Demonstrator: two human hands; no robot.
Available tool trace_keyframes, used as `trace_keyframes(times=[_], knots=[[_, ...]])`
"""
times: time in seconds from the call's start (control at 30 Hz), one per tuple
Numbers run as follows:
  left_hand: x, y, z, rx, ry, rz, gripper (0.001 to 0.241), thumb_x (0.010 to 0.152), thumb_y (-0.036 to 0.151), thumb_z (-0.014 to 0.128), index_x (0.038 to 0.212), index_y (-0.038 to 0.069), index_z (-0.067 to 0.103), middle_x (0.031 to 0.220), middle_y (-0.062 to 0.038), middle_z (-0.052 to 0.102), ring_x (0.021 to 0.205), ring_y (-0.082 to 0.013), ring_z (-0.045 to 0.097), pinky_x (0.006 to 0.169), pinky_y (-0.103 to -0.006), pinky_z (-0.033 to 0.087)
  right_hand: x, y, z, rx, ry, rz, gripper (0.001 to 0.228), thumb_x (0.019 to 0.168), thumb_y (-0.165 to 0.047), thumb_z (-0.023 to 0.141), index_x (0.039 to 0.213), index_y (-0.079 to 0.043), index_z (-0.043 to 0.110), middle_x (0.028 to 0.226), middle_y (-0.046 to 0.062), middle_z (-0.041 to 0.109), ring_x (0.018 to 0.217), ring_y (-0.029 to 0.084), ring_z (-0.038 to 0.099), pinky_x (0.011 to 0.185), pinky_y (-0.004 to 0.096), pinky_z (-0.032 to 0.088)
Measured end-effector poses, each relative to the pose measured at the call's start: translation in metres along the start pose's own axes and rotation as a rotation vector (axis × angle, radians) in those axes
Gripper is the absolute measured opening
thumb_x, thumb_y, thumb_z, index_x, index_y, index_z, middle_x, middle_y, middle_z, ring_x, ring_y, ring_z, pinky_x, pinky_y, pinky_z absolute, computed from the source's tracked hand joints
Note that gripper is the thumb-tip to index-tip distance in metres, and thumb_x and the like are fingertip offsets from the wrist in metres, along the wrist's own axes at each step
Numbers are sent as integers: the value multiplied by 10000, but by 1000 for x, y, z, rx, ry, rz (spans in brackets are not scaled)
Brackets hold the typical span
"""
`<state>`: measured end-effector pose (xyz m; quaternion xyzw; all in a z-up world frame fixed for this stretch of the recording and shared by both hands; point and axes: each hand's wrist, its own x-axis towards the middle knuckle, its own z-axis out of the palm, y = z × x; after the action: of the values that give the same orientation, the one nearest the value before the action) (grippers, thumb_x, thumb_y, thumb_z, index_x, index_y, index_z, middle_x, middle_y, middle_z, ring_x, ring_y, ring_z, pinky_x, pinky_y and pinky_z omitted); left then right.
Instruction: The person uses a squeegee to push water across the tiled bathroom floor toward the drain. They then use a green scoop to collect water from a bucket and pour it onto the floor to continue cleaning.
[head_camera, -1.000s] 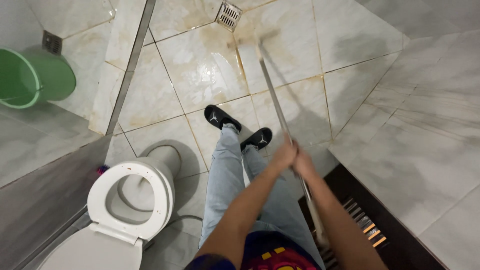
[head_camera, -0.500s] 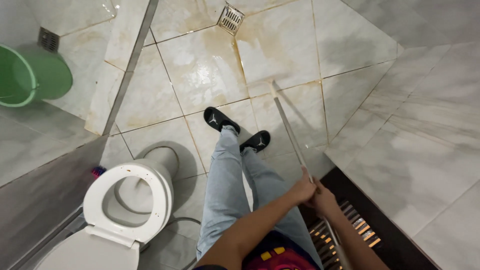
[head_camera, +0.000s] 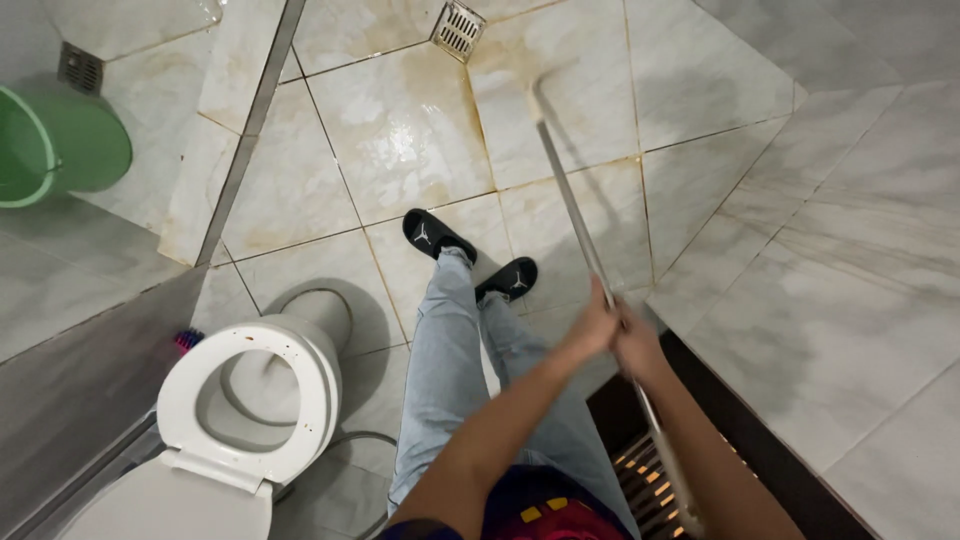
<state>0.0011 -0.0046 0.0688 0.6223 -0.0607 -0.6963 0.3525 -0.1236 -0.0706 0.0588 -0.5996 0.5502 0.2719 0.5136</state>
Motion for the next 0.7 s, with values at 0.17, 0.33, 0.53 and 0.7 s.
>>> trace_keyframes(times=[0.17, 0.33, 0.53, 0.7], knots=[[-40, -59, 56, -124, -79, -112, 809, 1007, 239, 393, 1638, 46, -74, 1582, -380, 307, 1435, -510, 379, 1186, -594, 333, -58, 66, 9, -307, -58, 172, 557, 1026, -176, 413, 1581, -194, 465, 1463, 261, 600, 1372, 451, 545, 1179, 533, 426], [-21, -103, 36, -95, -31, -157, 792, 1062, 352, 280, 1600, 130, -258, 1310, -325, 531, 1091, -411, 554, 942, -493, 472, -67, 15, 35, -65, -112, 115, 625, 970, -234, 488, 1587, -162, 420, 1343, 237, 661, 1165, 375, 663, 1007, 469, 517], [27, -60, -59, 35, 234, -122, 745, 1040, 324, 358, 1639, 36, 20, 1465, -413, 456, 1358, -528, 488, 1142, -610, 406, 29, -58, 67, -55, -140, -69, 688, 932, -75, 482, 1612, -63, 381, 1446, 281, 582, 1308, 419, 590, 1022, 546, 504], [87, -132, -55, -150, 292, -54, 867, 963, 282, 478, 1681, 136, 14, 1419, -355, 538, 861, -335, 727, 683, -424, 616, 23, -58, 63, -100, -72, -100, 552, 1046, -260, 484, 1578, -111, 468, 1498, 219, 557, 1352, 400, 551, 1068, 540, 484]])
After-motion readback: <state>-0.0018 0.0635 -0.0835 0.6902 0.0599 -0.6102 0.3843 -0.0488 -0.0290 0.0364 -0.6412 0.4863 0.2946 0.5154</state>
